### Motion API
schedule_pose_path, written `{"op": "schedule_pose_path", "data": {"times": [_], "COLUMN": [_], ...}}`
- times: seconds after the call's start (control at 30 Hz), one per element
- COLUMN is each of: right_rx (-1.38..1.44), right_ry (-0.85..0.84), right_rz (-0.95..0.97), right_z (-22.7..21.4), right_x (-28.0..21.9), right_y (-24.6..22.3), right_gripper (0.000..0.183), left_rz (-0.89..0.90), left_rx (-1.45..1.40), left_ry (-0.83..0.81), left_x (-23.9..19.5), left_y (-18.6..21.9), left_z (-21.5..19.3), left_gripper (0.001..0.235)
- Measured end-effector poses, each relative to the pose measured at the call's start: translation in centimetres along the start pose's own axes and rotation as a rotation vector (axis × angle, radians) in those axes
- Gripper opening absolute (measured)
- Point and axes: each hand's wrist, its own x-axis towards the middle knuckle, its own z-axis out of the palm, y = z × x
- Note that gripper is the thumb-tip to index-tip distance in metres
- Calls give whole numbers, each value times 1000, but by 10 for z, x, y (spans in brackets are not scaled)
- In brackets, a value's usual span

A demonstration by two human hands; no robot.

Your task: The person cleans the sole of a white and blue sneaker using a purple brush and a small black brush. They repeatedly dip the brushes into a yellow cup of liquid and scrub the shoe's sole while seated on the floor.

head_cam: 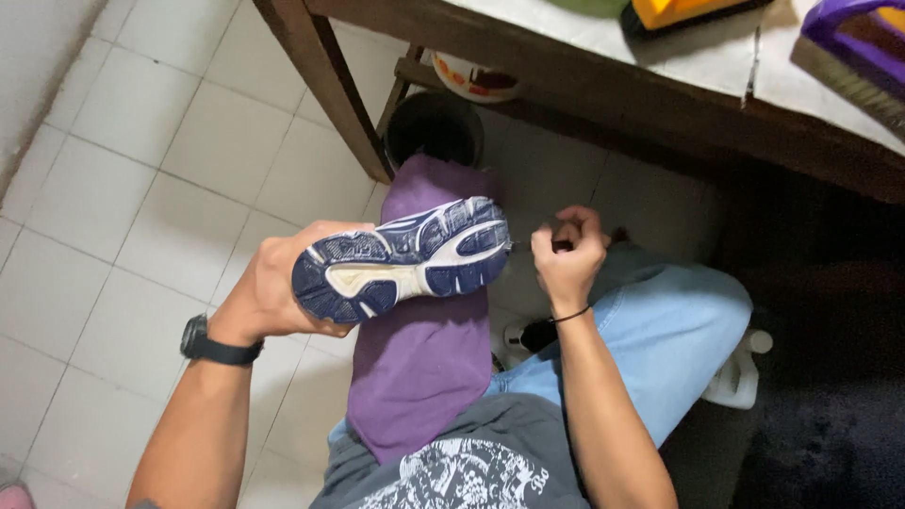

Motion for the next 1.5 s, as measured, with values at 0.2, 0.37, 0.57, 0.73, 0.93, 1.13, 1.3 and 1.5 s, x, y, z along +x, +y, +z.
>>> {"op": "schedule_pose_path", "data": {"times": [0.2, 0.37, 0.57, 0.73, 0.93, 1.13, 1.3, 1.5], "right_rx": [83, 119, 44, 29, 81, 114, 108, 102], "right_ry": [-88, -136, -67, -86, -68, -84, -63, -82], "right_rz": [-64, -168, -25, -100, -96, -104, -172, -229], "right_z": [-18, -18, -18, -15, -17, -17, -17, -21], "right_x": [12, 9, 13, 3, 21, 14, 28, 21], "right_y": [-37, -80, -27, -21, -85, -69, -61, -81], "right_gripper": [16, 13, 14, 15, 15, 13, 13, 15], "left_rz": [-4, 6, 51, 44, 51, 18, 9, 28], "left_rx": [-23, -74, 28, 125, 260, 245, 192, 203], "left_ry": [-26, -42, -33, -54, -17, -24, -55, -93], "left_x": [3, 8, 10, 2, 7, 4, 15, 23], "left_y": [4, 6, 10, 2, 16, 10, 14, 16], "left_z": [4, 7, 11, 15, 17, 15, 10, 10], "left_gripper": [85, 93, 95, 97, 94, 95, 91, 96]}}
